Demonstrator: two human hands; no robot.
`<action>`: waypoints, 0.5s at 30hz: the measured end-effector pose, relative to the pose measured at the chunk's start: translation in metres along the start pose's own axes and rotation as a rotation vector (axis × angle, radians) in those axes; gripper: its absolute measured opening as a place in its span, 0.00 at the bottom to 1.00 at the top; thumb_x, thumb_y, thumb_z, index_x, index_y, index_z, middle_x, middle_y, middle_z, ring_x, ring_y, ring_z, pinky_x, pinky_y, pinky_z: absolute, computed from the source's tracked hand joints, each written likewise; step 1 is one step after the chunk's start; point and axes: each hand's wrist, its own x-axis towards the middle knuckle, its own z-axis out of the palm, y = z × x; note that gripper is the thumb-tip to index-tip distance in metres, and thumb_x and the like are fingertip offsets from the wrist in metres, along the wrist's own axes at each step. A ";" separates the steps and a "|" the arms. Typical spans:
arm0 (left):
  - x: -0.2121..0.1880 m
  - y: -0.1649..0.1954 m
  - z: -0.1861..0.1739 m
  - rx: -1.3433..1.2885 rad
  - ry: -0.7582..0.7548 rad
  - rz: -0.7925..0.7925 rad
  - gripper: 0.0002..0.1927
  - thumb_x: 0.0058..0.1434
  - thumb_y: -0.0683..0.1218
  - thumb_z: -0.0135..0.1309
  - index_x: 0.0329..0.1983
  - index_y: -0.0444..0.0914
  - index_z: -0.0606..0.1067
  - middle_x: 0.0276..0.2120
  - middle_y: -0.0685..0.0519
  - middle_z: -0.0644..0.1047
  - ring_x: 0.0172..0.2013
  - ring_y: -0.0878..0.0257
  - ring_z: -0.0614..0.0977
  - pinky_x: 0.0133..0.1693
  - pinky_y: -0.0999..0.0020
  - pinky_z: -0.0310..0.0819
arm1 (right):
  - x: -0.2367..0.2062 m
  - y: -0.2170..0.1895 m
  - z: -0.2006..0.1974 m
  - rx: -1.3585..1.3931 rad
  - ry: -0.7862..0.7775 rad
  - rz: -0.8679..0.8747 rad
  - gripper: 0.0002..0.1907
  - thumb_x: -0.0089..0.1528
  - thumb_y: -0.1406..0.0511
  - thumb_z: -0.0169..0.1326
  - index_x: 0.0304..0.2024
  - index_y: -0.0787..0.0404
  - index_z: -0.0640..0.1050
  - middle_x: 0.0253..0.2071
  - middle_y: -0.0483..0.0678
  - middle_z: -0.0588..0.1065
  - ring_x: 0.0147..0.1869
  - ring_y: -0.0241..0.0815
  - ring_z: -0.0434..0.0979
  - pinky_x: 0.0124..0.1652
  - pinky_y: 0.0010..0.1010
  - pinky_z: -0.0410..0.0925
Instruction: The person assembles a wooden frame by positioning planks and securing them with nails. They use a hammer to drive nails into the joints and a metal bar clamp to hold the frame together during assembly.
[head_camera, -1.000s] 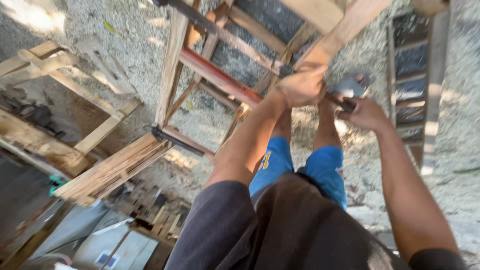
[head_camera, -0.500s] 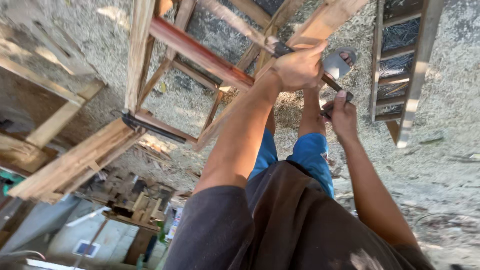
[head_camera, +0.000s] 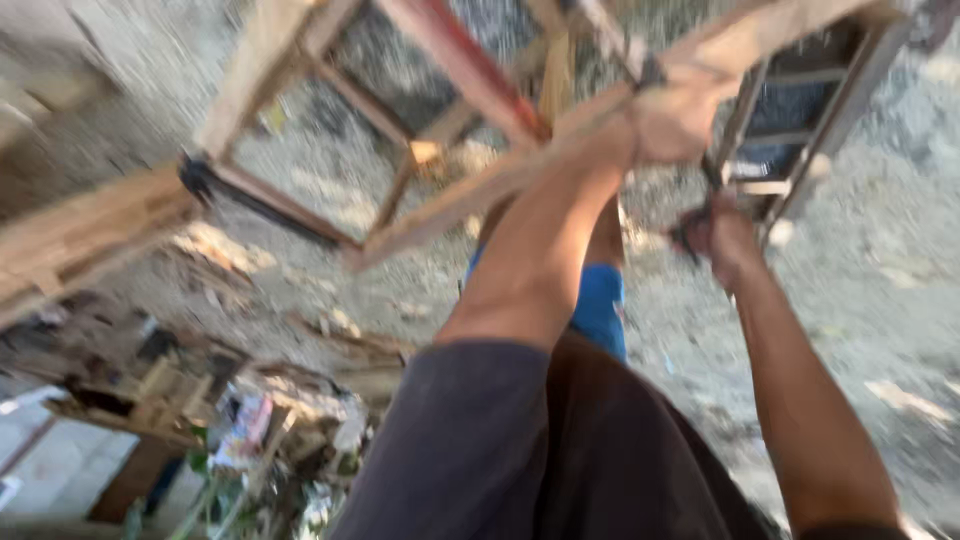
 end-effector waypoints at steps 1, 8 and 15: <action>0.000 -0.001 -0.005 -0.002 0.021 -0.032 0.15 0.56 0.50 0.53 0.40 0.36 0.78 0.44 0.49 0.80 0.54 0.54 0.78 0.65 0.53 0.62 | -0.007 -0.007 0.001 0.018 -0.038 0.000 0.36 0.75 0.45 0.27 0.47 0.70 0.72 0.38 0.56 0.78 0.42 0.52 0.82 0.42 0.39 0.76; -0.098 0.067 -0.051 -0.577 0.579 -0.876 0.13 0.63 0.44 0.53 0.50 0.38 0.75 0.51 0.48 0.78 0.60 0.53 0.75 0.66 0.54 0.68 | -0.031 0.042 -0.021 0.024 0.186 -0.426 0.27 0.76 0.53 0.37 0.58 0.69 0.73 0.45 0.56 0.79 0.46 0.46 0.82 0.46 0.33 0.71; -0.439 0.161 -0.082 -0.006 0.234 -2.292 0.34 0.60 0.52 0.76 0.56 0.31 0.67 0.52 0.43 0.67 0.51 0.52 0.70 0.54 0.52 0.69 | -0.078 0.201 -0.031 -0.118 -0.029 0.083 0.20 0.60 0.57 0.56 0.48 0.63 0.79 0.36 0.54 0.84 0.37 0.50 0.83 0.33 0.37 0.73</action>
